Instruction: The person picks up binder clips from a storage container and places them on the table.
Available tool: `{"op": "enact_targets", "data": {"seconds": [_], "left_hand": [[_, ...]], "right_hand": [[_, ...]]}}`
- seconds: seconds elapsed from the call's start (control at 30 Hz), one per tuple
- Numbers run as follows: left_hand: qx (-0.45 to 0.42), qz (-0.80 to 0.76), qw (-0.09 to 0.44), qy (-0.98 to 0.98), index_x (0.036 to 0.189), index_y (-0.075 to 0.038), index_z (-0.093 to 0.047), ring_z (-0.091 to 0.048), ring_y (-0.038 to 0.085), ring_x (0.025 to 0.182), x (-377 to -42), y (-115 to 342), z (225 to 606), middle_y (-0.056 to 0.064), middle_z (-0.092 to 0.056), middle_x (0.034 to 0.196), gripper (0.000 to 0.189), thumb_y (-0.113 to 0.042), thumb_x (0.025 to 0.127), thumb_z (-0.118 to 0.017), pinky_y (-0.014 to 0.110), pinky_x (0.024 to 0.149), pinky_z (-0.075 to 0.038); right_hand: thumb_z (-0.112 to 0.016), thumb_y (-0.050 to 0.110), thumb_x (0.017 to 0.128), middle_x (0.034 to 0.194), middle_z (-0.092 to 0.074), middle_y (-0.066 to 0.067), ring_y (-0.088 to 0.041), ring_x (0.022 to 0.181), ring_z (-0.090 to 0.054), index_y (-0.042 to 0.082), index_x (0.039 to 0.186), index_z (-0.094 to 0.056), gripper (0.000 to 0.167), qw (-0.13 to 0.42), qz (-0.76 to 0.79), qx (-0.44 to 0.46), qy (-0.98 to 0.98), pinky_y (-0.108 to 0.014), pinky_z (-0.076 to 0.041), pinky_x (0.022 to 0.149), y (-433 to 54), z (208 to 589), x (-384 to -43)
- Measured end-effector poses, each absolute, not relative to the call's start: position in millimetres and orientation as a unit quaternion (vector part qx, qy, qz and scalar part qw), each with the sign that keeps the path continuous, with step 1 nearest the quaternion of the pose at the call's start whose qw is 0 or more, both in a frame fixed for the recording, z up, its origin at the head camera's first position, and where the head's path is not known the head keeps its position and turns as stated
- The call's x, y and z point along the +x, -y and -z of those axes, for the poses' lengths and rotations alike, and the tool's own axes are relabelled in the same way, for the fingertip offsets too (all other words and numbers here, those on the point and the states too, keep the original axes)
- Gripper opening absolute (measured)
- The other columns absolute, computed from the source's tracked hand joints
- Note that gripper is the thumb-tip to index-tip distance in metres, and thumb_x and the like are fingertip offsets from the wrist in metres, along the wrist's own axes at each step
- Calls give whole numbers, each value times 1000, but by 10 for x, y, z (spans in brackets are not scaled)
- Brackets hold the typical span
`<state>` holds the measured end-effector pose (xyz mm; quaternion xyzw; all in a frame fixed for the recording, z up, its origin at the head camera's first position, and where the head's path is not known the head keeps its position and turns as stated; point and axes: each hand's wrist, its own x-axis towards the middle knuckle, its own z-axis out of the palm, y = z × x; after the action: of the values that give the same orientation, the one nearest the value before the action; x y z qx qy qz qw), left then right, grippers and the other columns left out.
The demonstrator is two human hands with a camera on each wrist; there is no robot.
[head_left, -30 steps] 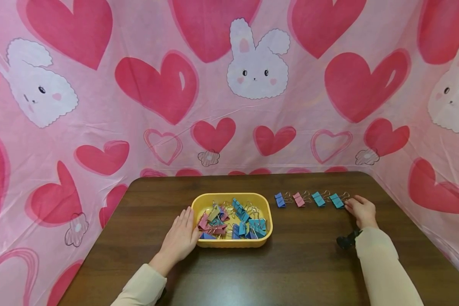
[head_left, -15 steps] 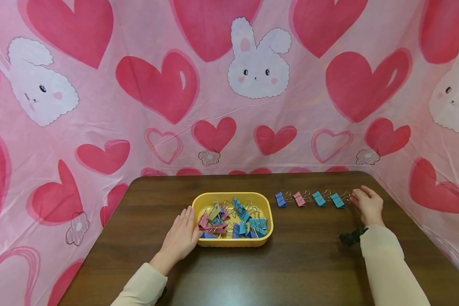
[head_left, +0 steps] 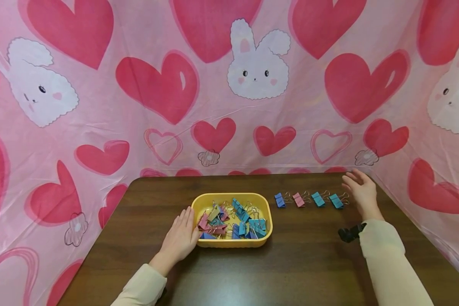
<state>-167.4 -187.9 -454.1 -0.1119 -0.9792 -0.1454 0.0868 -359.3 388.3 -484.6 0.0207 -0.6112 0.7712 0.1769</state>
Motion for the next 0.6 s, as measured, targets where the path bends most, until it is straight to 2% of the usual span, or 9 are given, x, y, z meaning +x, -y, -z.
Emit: {"op": "enact_targets", "data": {"seconds": [0.07, 0.13, 0.37, 0.5, 0.6], "left_hand": [[-112, 145, 86, 979, 140, 9, -26, -21, 36, 134, -1674, 1879, 4543, 23, -24, 146, 63, -25, 92, -47, 46, 108, -17], [-111, 147, 84, 979, 140, 9, -26, -20, 36, 134, -1672, 1877, 4540, 23, -24, 146, 63, -25, 92, -47, 46, 108, -17], [-111, 150, 87, 979, 140, 9, -26, -22, 37, 133, -1674, 1881, 4541, 23, -24, 146, 63, -26, 92, -47, 46, 108, -17], [-112, 150, 91, 978, 140, 9, -26, -22, 37, 133, -1674, 1885, 4545, 23, -25, 145, 63, -25, 92, -47, 46, 108, -17], [-112, 152, 86, 978, 140, 9, -26, -21, 36, 134, -1675, 1887, 4545, 23, -24, 146, 62, -25, 92, -47, 46, 108, -16]], "right_hand": [[-71, 8, 79, 119, -59, -6, -14, 95, -62, 13, 136, -46, 62, 182, -763, 35, 619, -26, -52, 73, -3850, 4839, -3660], [-71, 11, 79, 115, -60, -5, -13, 94, -63, 12, 137, -44, 64, 182, -755, 47, 628, -26, -52, 72, -3707, 4680, -3579], [-60, -2, 85, 96, -62, 6, -4, 82, -62, -6, 138, -32, 60, 163, -744, 107, 639, -20, -52, 69, -2826, 3730, -2855], [-55, -5, 87, 96, -63, 9, -4, 84, -62, -6, 136, -35, 52, 163, -718, 136, 663, -18, -51, 68, -2586, 3580, -2789], [-57, -3, 87, 98, -62, 9, -4, 86, -61, -6, 134, -38, 50, 167, -693, 156, 684, -19, -51, 70, -2451, 3538, -2789]]}}
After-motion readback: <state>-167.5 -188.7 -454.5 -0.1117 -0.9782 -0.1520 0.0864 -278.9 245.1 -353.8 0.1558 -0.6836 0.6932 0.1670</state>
